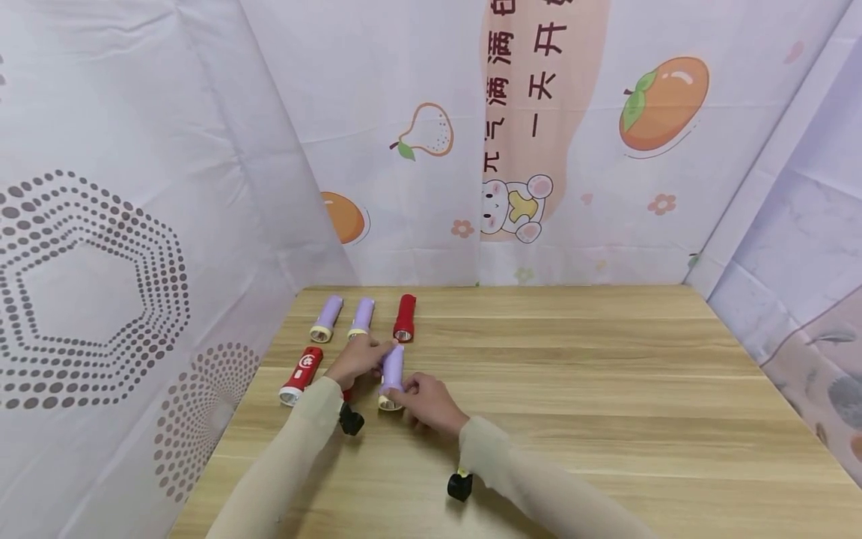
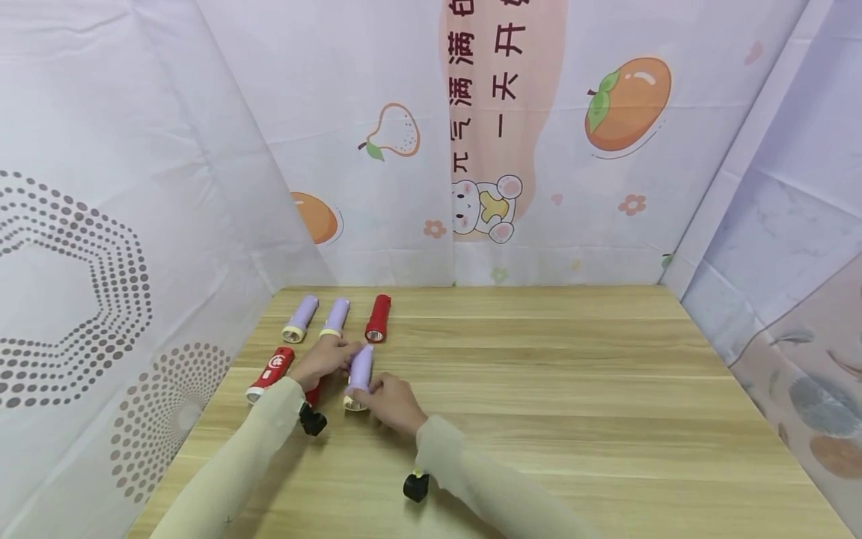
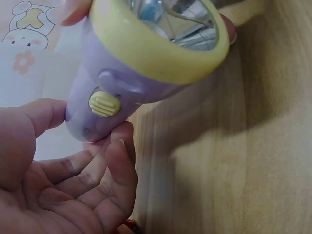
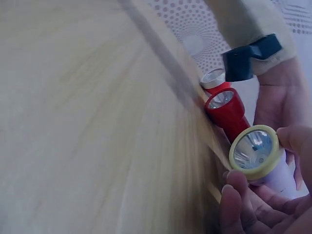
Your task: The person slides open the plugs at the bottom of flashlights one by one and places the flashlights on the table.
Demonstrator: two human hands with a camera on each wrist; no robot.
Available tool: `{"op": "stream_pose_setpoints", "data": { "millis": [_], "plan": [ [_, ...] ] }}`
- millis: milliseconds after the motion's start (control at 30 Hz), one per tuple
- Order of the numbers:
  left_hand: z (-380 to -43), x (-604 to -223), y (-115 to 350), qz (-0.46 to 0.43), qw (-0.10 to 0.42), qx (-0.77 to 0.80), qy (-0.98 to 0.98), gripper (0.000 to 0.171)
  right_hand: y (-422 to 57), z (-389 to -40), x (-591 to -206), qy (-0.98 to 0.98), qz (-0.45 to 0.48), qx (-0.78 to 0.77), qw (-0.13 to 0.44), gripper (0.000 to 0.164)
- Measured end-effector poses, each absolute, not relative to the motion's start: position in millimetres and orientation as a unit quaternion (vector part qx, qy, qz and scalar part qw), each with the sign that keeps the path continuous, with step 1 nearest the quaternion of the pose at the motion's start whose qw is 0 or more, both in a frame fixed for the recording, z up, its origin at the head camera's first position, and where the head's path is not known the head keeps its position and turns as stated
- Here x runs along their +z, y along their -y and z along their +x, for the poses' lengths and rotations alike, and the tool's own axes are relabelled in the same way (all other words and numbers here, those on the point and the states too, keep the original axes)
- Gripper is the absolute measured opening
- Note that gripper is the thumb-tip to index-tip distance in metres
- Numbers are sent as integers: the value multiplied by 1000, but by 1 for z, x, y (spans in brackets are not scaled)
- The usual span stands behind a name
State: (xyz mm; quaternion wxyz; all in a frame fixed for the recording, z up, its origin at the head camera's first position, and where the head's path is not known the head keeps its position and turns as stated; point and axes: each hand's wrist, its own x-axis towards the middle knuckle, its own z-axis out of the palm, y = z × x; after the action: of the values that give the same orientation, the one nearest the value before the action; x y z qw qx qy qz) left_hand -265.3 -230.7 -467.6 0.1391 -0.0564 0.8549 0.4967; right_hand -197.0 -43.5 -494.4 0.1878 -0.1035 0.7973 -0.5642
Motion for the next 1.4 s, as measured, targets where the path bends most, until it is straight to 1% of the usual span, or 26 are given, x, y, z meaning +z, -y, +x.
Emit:
{"op": "stream_pose_setpoints", "data": {
  "millis": [167, 300, 567, 1100, 1400],
  "plan": [
    [-264, -470, 231, -57, 143, 520, -840, 35, 42, -198, -496, -770, -79, -596, 216, 35],
    [-264, -471, 231, -52, 146, 525, -837, 35, 42, -199, -497, -766, -73, -600, 221, 32],
    [-264, -470, 231, -47, 150, 522, -838, 35, 40, -199, -493, -778, -64, -583, 225, 35],
    [-265, -477, 234, -59, 168, 566, -805, 38, 35, -197, -491, -778, -64, -584, 224, 34],
    [-260, -476, 231, -58, 162, 569, -804, 39, 30, -195, -488, -782, -72, -579, 219, 37]
  ]
}}
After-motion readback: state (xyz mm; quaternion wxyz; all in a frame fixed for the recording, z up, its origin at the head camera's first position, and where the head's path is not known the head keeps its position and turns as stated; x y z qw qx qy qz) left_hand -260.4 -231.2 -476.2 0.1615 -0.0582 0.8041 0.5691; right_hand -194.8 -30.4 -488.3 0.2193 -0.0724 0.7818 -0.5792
